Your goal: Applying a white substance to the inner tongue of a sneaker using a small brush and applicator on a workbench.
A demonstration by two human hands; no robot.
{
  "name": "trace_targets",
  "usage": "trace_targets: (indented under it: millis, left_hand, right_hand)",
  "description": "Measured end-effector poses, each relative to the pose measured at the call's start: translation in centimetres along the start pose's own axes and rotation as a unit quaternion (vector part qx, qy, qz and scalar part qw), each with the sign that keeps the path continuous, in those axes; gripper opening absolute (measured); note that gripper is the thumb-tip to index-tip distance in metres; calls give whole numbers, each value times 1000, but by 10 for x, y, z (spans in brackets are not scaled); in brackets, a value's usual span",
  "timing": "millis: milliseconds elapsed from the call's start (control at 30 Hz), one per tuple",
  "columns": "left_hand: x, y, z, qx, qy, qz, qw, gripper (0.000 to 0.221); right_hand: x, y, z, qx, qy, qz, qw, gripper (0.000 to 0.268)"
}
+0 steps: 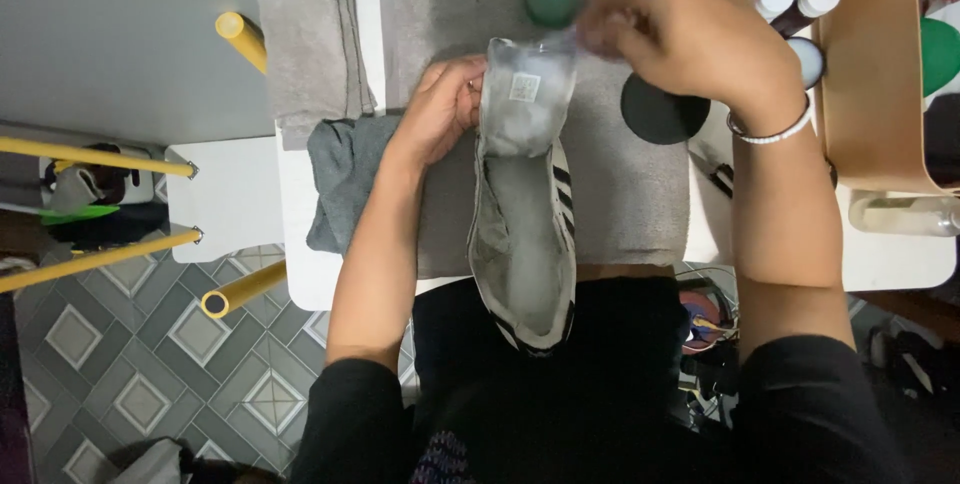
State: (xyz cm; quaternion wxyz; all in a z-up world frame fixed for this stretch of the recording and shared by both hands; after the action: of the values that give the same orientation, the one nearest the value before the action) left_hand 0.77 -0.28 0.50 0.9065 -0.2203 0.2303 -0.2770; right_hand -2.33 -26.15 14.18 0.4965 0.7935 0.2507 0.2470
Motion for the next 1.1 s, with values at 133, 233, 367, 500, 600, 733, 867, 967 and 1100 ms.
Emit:
trace_targets:
  millis: [133, 233, 367, 500, 600, 733, 867, 967, 1100]
  left_hand:
    - [2, 0, -2, 9, -8, -2, 1000, 24]
    - [5, 6, -6, -4, -8, 7, 1000, 22]
    - [7, 7, -8, -9, -15, -15, 1000, 23]
    - [4, 5, -5, -7, -15, -12, 1000, 23]
    - [3, 6, -4, 21, -28, -28, 999, 26]
    - [4, 5, -7, 9, -14, -22, 1000, 26]
    - [5, 6, -6, 17, -11, -1, 1000, 24]
    - [4, 2, -4, 13, -14, -12, 1000, 23]
    - [5, 3, -6, 22, -8, -5, 1000, 27]
  right_hand:
    - [-1, 1, 2, -3, -24, 0, 1000, 19]
    - [0, -3, 4, -5, -23, -2, 1000, 15]
    - [0, -3, 9, 14, -14, -44, 999, 13]
    - [2, -1, 2, -26, -30, 44, 998, 12]
    - [4, -1, 2, 49, -31, -50, 997, 17]
    - [2, 0, 1, 12, -12, -6, 1000, 19]
    - [-1, 0, -9, -22, 0, 43, 999, 19]
    - [-3, -5, 2, -8, 0, -10, 1000, 21]
    - [0, -2, -12, -22, -5, 37, 999, 17]
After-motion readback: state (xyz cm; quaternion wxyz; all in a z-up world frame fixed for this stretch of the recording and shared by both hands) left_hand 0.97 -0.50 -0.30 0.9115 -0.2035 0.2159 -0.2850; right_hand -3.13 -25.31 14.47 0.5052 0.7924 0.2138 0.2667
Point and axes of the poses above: each hand's wrist, its own x-axis towards the middle knuckle, its own y-axis out of the back of the hand, z = x × y, the point moved 1 cm from there along x, towards the middle knuckle, and after that the axes turned 7 degrees about y, right-handed, at the moved point
